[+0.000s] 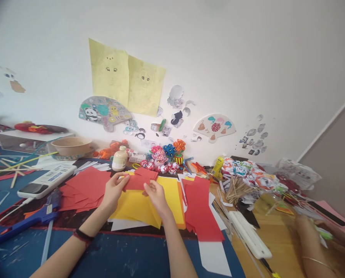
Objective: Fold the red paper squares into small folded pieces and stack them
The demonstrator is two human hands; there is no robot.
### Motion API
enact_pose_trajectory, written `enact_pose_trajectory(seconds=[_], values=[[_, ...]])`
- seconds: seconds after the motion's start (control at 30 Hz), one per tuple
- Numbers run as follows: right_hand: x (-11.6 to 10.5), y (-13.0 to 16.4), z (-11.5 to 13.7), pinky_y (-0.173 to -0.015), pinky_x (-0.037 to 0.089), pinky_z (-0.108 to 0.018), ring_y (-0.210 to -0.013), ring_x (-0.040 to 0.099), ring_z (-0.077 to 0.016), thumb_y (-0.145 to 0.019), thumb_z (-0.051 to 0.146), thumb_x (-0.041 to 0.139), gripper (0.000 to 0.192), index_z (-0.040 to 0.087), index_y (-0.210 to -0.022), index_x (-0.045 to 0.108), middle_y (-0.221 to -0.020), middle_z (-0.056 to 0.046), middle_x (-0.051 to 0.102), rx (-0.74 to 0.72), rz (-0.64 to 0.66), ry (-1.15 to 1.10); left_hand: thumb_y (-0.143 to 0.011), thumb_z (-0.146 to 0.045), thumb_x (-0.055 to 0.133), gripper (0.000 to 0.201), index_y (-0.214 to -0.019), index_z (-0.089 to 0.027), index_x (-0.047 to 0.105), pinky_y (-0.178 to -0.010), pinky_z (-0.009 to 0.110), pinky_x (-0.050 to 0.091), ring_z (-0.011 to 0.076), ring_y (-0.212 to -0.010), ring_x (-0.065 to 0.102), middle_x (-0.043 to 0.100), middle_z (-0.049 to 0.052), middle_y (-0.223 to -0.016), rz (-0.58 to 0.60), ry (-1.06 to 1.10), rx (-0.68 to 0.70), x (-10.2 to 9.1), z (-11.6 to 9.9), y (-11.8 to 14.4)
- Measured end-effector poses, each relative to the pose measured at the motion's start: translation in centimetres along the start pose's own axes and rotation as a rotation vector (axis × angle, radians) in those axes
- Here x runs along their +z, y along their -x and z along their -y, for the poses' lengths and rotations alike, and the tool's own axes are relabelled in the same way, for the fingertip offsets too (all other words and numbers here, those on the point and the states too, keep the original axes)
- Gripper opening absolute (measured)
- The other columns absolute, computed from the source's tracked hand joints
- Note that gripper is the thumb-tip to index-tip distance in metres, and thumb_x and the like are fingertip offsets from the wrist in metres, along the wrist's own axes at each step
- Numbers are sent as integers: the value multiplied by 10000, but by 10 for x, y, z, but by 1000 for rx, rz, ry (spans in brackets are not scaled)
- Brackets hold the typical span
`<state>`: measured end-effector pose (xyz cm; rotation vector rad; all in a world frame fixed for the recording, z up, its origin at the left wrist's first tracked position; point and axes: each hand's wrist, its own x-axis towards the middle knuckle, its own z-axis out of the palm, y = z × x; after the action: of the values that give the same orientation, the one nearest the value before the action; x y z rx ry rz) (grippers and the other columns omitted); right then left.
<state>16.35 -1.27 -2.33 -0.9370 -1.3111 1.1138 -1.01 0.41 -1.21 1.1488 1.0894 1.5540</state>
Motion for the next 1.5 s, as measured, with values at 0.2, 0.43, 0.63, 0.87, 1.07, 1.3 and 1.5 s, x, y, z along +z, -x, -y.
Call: enact_pose_trajectory(seconds=[0.2, 0.43, 0.63, 0.87, 1.07, 1.3, 1.5], values=[[-10, 0, 3, -612, 438, -261, -658, 567, -159, -766, 478, 653, 355, 135, -852, 686, -785, -45, 669, -44, -116, 36, -718, -348, 620, 200, -807, -174, 573, -570, 218, 383, 129, -595, 546, 603, -14, -630, 457, -235, 63, 5, -9, 10], [-6, 2, 1, -557, 390, -233, -600, 519, -137, -771, 451, 645, 309, 145, -736, 666, -670, -10, 615, -39, 25, 141, -819, -419, 458, 273, -720, -187, 563, -505, 227, 275, 130, -505, 441, 503, -40, -527, 440, -464, 188, 13, -6, 19], [3, 0, 0, -668, 427, -258, -721, 572, -178, -780, 401, 630, 251, 164, -715, 676, -723, -25, 646, -137, -51, 208, -805, -348, 418, 286, -568, -191, 449, -551, 236, 280, 139, -570, 430, 485, -27, -560, 439, -498, 221, 17, -2, 19], [-21, -8, -10, -639, 434, -278, -703, 552, -193, -726, 452, 637, 301, 154, -734, 672, -721, -43, 645, -94, -351, 139, -743, -270, 414, 260, -497, -192, 437, -533, 228, 299, 127, -509, 446, 492, -34, -481, 561, -478, 135, 18, 0, 22], [-53, -11, -18, -643, 439, -276, -708, 544, -196, -708, 453, 622, 284, 171, -687, 653, -720, -36, 638, -97, -570, 144, -767, -275, 407, 290, -506, -196, 505, -550, 244, 357, 149, -534, 511, 587, 1, -534, 550, -495, 151, 14, -9, 23], [-14, -5, -11, -668, 431, -289, -699, 550, -200, -757, 416, 597, 272, 165, -693, 681, -689, -41, 654, -140, -328, 394, -780, -478, 547, 466, -1160, -209, 567, -801, 348, 443, 283, -965, 611, 649, 114, -1126, 432, -823, 419, 16, 2, 25], [-11, -6, -10, -686, 445, -293, -725, 579, -207, -754, 409, 611, 261, 161, -714, 678, -731, -50, 669, -71, -303, 309, -844, -431, 490, 514, -1309, -211, 480, -887, 395, 423, 323, -1075, 587, 601, 147, -1233, 494, -1004, 532, 19, 9, 35]])
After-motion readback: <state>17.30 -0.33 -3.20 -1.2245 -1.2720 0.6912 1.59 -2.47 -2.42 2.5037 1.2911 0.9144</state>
